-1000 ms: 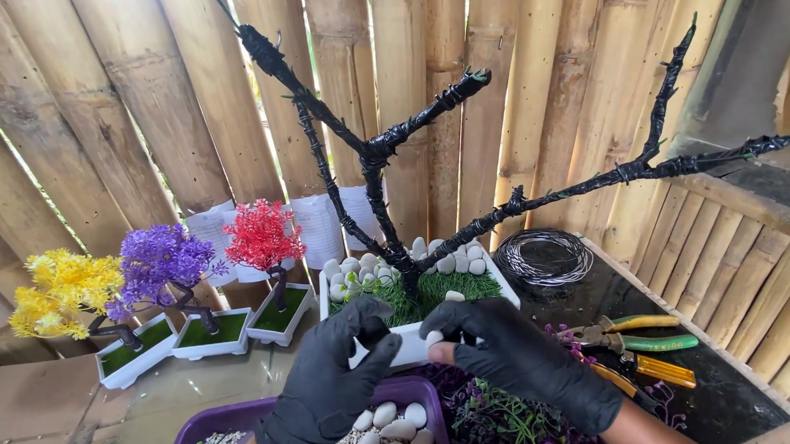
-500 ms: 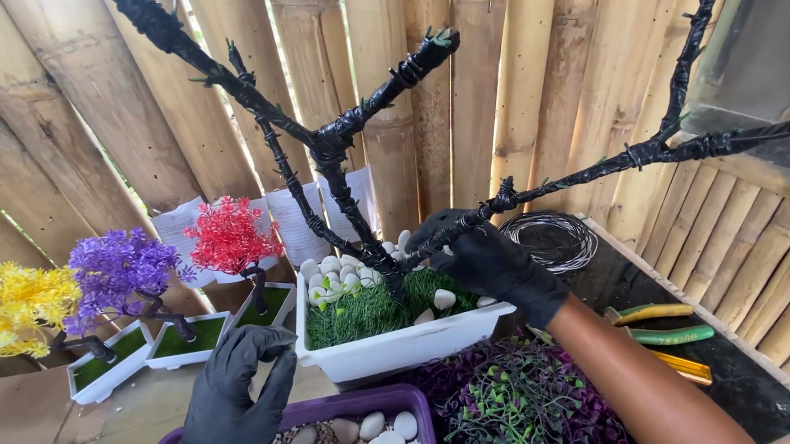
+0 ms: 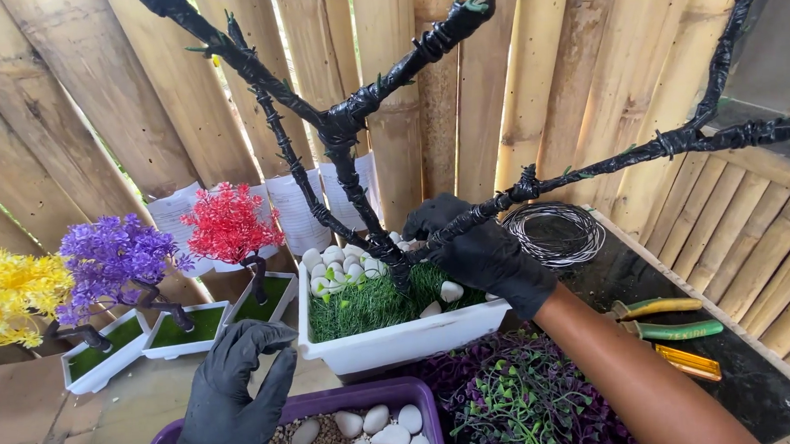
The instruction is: The person arranges white stones and small green plants within a purple tray and a white rectangular bonsai pot containing a black branch structure. They place stones around the base of the branch and among the plants, adjusting their positions by hand throughout the video.
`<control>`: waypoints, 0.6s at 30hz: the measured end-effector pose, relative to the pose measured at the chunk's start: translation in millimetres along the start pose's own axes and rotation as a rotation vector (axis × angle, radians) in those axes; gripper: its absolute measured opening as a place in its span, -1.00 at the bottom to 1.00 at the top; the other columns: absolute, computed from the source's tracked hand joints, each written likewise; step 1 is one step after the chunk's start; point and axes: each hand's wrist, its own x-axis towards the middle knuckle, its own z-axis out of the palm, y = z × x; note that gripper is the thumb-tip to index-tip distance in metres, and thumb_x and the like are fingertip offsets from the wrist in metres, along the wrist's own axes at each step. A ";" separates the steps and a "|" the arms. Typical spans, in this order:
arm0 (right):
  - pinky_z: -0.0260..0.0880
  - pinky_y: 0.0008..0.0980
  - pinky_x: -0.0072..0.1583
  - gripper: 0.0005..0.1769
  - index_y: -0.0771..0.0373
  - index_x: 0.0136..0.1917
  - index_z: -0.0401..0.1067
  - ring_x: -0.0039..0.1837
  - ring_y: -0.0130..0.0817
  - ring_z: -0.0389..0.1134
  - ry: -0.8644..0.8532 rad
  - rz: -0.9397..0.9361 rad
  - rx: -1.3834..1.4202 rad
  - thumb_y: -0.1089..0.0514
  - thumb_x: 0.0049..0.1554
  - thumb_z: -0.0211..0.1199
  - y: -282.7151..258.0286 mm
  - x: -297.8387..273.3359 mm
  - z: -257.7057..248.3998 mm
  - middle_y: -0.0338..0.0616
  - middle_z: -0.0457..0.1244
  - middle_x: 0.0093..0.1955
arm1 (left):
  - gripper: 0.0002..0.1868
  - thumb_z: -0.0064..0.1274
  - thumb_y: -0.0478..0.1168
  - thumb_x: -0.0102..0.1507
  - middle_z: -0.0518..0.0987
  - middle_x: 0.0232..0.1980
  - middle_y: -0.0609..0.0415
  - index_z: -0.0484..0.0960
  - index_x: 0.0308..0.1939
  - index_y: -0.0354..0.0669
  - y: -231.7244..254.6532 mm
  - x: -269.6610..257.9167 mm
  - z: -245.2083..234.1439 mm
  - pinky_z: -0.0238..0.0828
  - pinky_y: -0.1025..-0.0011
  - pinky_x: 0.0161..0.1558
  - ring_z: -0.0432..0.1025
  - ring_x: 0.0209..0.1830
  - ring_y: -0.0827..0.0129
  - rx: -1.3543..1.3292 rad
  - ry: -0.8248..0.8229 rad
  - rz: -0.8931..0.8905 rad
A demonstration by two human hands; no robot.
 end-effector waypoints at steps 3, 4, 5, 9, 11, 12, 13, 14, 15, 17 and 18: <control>0.41 -0.12 0.12 -0.77 0.19 0.00 0.48 0.09 -0.07 0.35 0.010 -0.083 -0.080 0.40 0.10 0.19 -1.9 2.6 0.3 -0.13 0.35 0.02 | -0.81 0.07 -0.13 0.27 0.68 -0.07 0.19 0.70 -0.08 0.02 1.0 -1.6 -2.2 0.50 0.25 0.09 0.57 0.01 0.29 0.008 -0.016 -0.025; 0.39 -0.11 0.08 -0.77 0.18 -0.03 0.49 0.06 -0.08 0.33 -0.006 -0.073 -0.094 0.42 0.10 0.15 -5.6 3.9 -0.7 -0.13 0.35 -0.01 | -0.81 0.07 -0.14 0.28 0.68 -0.06 0.18 0.69 -0.07 0.01 -0.8 -2.2 -2.3 0.48 0.22 0.12 0.56 0.02 0.27 -0.002 -0.017 0.011; 0.36 -0.10 0.05 -0.75 0.17 -0.07 0.49 0.03 -0.08 0.31 -0.023 -0.063 -0.108 0.43 0.10 0.11 -9.0 4.8 -2.1 -0.13 0.35 -0.05 | -0.80 0.07 -0.14 0.28 0.68 -0.05 0.17 0.68 -0.05 0.00 -2.2 -2.6 -2.1 0.46 0.18 0.14 0.55 0.03 0.25 -0.011 -0.017 0.047; 0.30 -0.07 -0.05 -0.74 0.18 -0.09 0.47 -0.08 -0.05 0.28 -0.014 -0.089 -0.208 0.47 0.09 0.09 -6.9 1.1 -2.7 -0.12 0.31 -0.12 | -0.80 0.07 -0.14 0.28 0.66 -0.04 0.18 0.68 -0.04 0.01 -2.0 -4.4 0.6 0.44 0.23 0.15 0.54 0.04 0.27 0.003 -0.014 0.068; 0.32 -0.09 0.09 -0.78 0.18 0.01 0.46 0.07 -0.07 0.27 0.047 -0.092 -0.237 0.37 0.14 0.09 -4.0 -3.6 -6.9 -0.16 0.31 0.00 | -0.76 0.08 -0.13 0.27 0.66 -0.01 0.17 0.68 0.00 0.01 -2.0 -6.8 0.8 0.44 0.21 0.15 0.53 0.06 0.25 0.028 -0.030 0.047; 0.32 -0.09 0.09 -0.78 0.18 0.01 0.46 0.07 -0.07 0.27 0.044 -0.093 -0.237 0.37 0.14 0.09 -7.9 -8.5 -15.2 -0.16 0.31 0.00 | -0.76 0.08 -0.13 0.27 0.66 -0.01 0.17 0.68 0.00 0.01 1.7 -7.1 -1.8 0.44 0.21 0.15 0.53 0.06 0.25 0.026 -0.029 0.046; 0.32 -0.06 0.00 -0.81 0.14 0.00 0.44 0.01 -0.05 0.30 0.038 -0.005 -0.266 0.33 0.11 0.19 -12.1 -13.2 -23.4 -0.14 0.30 -0.03 | -0.78 0.04 -0.16 0.28 0.66 -0.05 0.17 0.69 -0.03 0.00 5.2 -7.6 -4.8 0.45 0.22 0.12 0.54 0.02 0.26 0.006 -0.033 0.067; 0.32 -0.04 -0.09 -0.80 0.10 0.00 0.43 -0.06 -0.02 0.34 0.030 0.079 -0.299 0.29 0.09 0.29 -15.9 -17.2 -33.4 -0.13 0.28 -0.07 | -0.79 0.00 -0.19 0.29 0.66 -0.08 0.18 0.70 -0.06 0.00 9.4 -7.9 -6.8 0.46 0.23 0.08 0.55 -0.02 0.26 -0.016 -0.033 0.088; 0.32 -0.04 -0.09 -0.80 0.10 0.00 0.43 -0.06 -0.02 0.34 0.026 0.075 -0.302 0.29 0.09 0.29 -32.1 -10.4 -43.3 -0.13 0.28 -0.07 | -0.79 0.00 -0.19 0.29 0.66 -0.08 0.18 0.70 -0.06 0.00 18.3 -7.6 -9.3 0.46 0.23 0.08 0.55 -0.02 0.26 -0.020 -0.027 0.087; 0.37 -0.32 0.02 -0.70 0.04 -0.14 0.67 -0.03 -0.41 0.49 -0.351 0.642 -0.008 -0.16 0.03 0.33 -65.6 -1.2 -66.4 -0.35 0.51 -0.08 | -0.82 -0.07 -0.25 0.33 0.58 -0.15 0.07 0.63 -0.07 -0.06 38.4 -4.5 -13.4 0.39 0.23 0.02 0.48 -0.10 0.21 -0.053 -0.069 0.324; 0.37 -0.32 0.02 -0.70 0.04 -0.14 0.67 -0.03 -0.41 0.49 -0.344 0.647 -0.013 -0.16 0.03 0.33 -64.4 -5.0 -60.4 -0.35 0.51 -0.08 | -0.82 -0.07 -0.25 0.33 0.58 -0.15 0.07 0.63 -0.07 -0.06 39.3 -5.2 -6.8 0.39 0.23 0.02 0.48 -0.10 0.21 -0.055 -0.072 0.332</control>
